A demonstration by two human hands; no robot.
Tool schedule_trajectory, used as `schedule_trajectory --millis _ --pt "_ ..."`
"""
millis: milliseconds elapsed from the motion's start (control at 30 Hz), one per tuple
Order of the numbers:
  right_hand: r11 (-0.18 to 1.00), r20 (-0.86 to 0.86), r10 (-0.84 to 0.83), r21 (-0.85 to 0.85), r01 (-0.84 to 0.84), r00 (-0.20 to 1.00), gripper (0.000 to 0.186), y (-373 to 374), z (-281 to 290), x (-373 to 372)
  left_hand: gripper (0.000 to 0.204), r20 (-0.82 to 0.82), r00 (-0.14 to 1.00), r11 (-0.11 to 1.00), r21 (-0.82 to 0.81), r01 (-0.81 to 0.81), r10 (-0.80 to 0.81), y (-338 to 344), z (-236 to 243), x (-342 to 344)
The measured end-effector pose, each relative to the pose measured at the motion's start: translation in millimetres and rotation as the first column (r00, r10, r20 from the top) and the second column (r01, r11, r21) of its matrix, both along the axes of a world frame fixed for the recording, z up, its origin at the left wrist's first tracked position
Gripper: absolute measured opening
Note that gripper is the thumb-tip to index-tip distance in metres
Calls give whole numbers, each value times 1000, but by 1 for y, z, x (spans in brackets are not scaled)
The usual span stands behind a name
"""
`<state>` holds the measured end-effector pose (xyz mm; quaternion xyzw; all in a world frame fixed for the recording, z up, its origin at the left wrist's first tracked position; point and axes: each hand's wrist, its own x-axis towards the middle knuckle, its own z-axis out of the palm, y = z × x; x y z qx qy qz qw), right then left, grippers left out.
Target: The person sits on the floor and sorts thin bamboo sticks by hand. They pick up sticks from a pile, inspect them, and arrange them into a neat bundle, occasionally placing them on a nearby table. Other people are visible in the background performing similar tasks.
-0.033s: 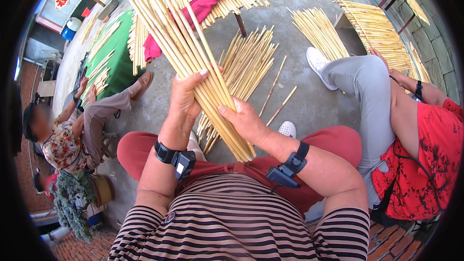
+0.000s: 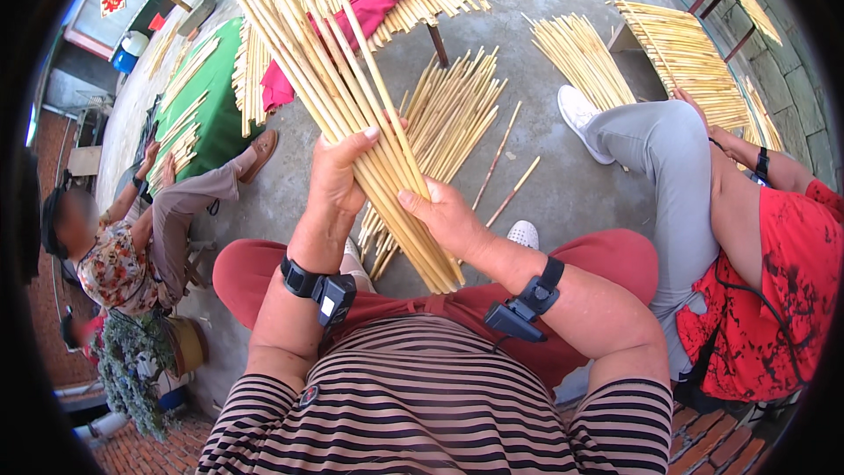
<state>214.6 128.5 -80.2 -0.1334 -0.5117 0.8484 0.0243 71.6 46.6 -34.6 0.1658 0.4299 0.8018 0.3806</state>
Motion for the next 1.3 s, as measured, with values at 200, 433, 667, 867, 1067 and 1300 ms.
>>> schedule_trajectory --millis 200,433,667,867,1067,1300 --pt "995 11 85 -53 -85 996 29 8 8 1 50 -36 995 995 14 99 -98 1 14 4" --pt "995 -8 -83 46 84 996 31 3 13 1 48 26 995 995 35 91 -92 1 8 -1" --pt "999 12 -43 13 43 999 30 9 11 -5 41 63 998 1000 12 -10 9 -1 -1 -4" --pt "999 67 48 -26 -46 997 31 14 11 -11 40 110 994 1000 16 -16 14 0 2 -3" --pt "996 39 -87 -7 87 995 33 7 7 -12 55 25 994 994 32 105 -105 -1 2 -11" --pt "999 8 -30 -10 30 1000 37 10 11 -12 60 -24 991 991 35 131 -130 -7 11 -5"
